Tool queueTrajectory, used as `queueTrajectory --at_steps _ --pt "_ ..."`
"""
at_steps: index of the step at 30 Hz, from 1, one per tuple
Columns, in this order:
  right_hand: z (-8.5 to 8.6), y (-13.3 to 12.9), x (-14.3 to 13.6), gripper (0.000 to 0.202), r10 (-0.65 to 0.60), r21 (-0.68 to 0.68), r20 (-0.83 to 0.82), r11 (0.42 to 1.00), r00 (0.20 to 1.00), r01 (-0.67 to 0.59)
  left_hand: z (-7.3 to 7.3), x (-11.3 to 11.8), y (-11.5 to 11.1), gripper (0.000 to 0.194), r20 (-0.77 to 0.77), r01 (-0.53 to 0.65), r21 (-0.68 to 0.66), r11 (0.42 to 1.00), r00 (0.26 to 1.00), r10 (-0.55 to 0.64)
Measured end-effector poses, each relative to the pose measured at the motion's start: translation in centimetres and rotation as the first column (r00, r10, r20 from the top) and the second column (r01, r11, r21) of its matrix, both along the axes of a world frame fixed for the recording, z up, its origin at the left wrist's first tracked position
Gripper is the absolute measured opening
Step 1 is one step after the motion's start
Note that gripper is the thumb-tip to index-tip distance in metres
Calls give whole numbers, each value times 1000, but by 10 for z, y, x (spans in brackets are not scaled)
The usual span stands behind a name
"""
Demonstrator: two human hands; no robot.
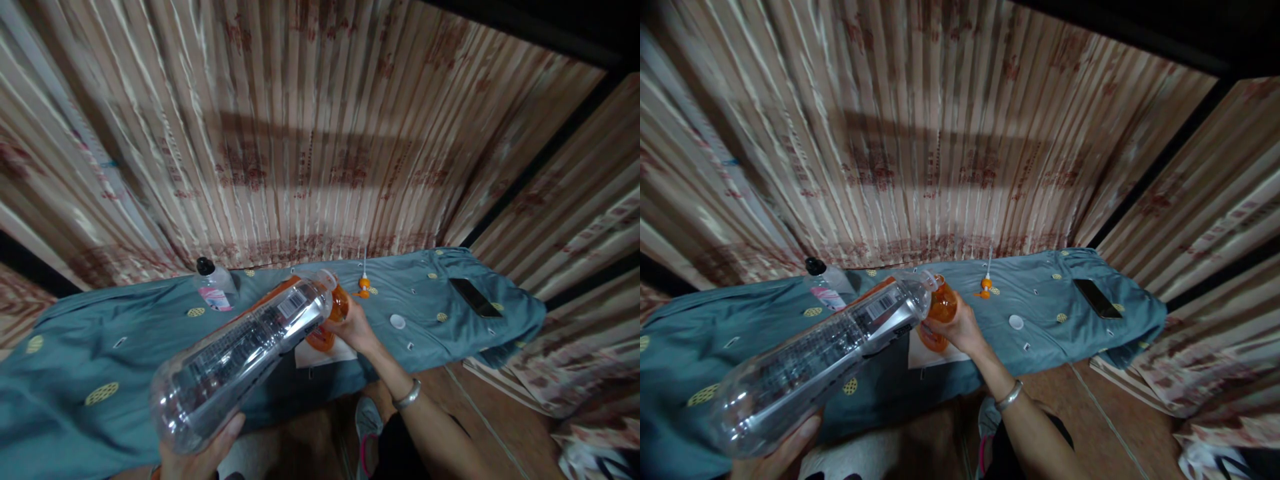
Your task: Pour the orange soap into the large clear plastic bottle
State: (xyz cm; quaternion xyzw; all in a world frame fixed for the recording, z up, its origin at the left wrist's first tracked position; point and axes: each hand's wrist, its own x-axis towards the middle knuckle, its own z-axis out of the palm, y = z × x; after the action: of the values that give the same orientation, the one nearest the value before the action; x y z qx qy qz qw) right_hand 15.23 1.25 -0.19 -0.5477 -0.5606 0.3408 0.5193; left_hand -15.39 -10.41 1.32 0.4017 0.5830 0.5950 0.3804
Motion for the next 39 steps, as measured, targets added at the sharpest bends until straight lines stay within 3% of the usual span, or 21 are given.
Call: queueTrajectory --at_steps 2,6,9,14,16,18,25,32,39 --pt "0 0 1 68 3 10 13 1000 1000 -3 0 4 -2 51 30 32 -42 999 999 -31" --pt "-1 0 1 70 16 19 8 1000 1000 -16 1 20 -7 51 62 -90 48 995 994 87" --pt "-1 0 1 69 25 15 -7 1000 1000 -25 1 20 -7 59 95 -113 55 992 990 107" --pt "-2 1 0 68 23 3 -20 1000 1000 -23 -15 5 -3 54 60 32 1 999 998 -32" --pt "-2 1 -1 67 33 17 -24 999 999 -33 -23 7 -4 48 33 -100 79 992 995 98" --pt "-2 2 -1 67 43 29 -19 999 999 -43 -27 13 -6 49 55 -134 105 985 990 129" --pt "-2 2 1 62 60 22 -27 998 998 -59 -9 24 -5 70 70 -138 112 984 989 131" --pt "0 0 0 61 29 15 -10 999 1000 -28 10 30 -5 55 139 -133 120 984 983 116" --pt "-1 0 -1 67 28 6 -21 1000 999 -28 -4 20 -5 49 69 -98 82 992 993 92"
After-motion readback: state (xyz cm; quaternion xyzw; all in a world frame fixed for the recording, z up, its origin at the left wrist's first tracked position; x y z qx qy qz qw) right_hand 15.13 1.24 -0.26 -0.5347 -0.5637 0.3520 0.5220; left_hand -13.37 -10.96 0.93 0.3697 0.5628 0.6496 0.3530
